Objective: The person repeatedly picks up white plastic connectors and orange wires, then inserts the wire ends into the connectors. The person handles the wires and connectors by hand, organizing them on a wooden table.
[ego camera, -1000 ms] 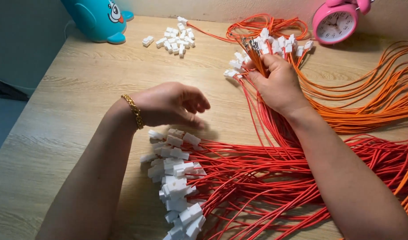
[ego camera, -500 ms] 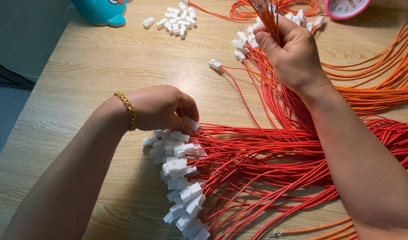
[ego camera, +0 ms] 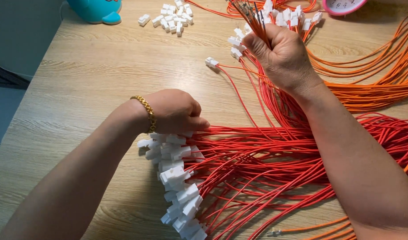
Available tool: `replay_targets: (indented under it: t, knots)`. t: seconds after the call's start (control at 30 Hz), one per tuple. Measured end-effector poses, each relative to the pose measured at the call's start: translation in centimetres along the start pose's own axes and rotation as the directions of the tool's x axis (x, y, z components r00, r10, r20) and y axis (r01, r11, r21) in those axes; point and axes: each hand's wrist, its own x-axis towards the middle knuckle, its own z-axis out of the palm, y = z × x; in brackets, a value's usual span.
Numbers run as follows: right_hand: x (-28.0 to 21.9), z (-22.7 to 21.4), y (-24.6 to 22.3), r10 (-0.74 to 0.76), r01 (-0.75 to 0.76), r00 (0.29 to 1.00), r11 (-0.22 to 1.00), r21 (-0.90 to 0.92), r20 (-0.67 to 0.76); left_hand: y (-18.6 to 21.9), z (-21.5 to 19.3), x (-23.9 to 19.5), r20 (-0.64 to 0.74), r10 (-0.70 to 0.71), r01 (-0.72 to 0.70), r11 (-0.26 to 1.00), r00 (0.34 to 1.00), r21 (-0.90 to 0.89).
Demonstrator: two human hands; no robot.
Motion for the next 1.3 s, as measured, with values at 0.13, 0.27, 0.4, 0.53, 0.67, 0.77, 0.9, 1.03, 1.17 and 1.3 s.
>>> replay_targets:
  t: [0.13,0.27,0.4,0.53,0.67,0.77,0.9,1.03,1.17,1.3]
  knots:
    - [-0.1,0.0,-0.4,0.005,-0.005,1.000,1.000,-0.014,0.005,0.9,-1.0,0.1,0.052,-0.043,0.044,0.999,0.998,-0.023]
    - [-0.1,-0.1,-0.4,-0.027,0.027,1.000,0.999,-0.021,0.005,1.9,-2.4,-0.8,0.122,-0.074,0.073,0.997,0.990,0.015]
    - [-0.1,0.0,-0.6,0.019,-0.019,1.000,1.000,-0.018,0.017,1.8,-2.9,-0.8,0.179,-0.023,0.027,0.999,0.983,-0.019]
    - [-0.3,0.2,-1.8,0.069,-0.064,0.996,0.994,-0.083,0.056,1.0,-3.1,-0.5,0.162,0.020,-0.011,0.998,0.987,-0.057]
    - [-0.2,0.5,-2.4,0.118,-0.123,0.990,0.990,0.073,0.071,-0.5,-2.8,0.7,0.009,0.079,-0.076,0.974,0.997,-0.215]
    - [-0.5,0.2,-3.7,0.167,-0.206,0.969,0.953,0.223,0.180,-1.7,-2.8,1.9,-0.156,0.110,-0.152,0.943,0.982,-0.297]
    - [-0.9,0.6,-4.9,0.187,-0.306,0.862,0.933,0.190,0.470,-2.6,-3.0,4.1,-0.348,0.161,-0.281,0.902,0.924,-0.328]
    - [-0.6,1.1,-1.5,0.170,-0.291,0.872,0.934,0.208,0.459,-2.7,-3.1,5.1,-0.414,0.164,-0.330,0.868,0.895,-0.370]
    - [-0.6,0.2,-1.8,0.204,-0.368,0.860,0.883,0.292,0.468,-4.0,-2.0,4.4,-0.359,0.131,-0.317,0.787,0.924,-0.529]
    - [-0.5,-0.1,-1.9,0.191,-0.369,0.866,0.868,0.332,0.462,-5.7,0.0,3.2,-0.205,0.128,-0.239,0.623,0.970,-0.745]
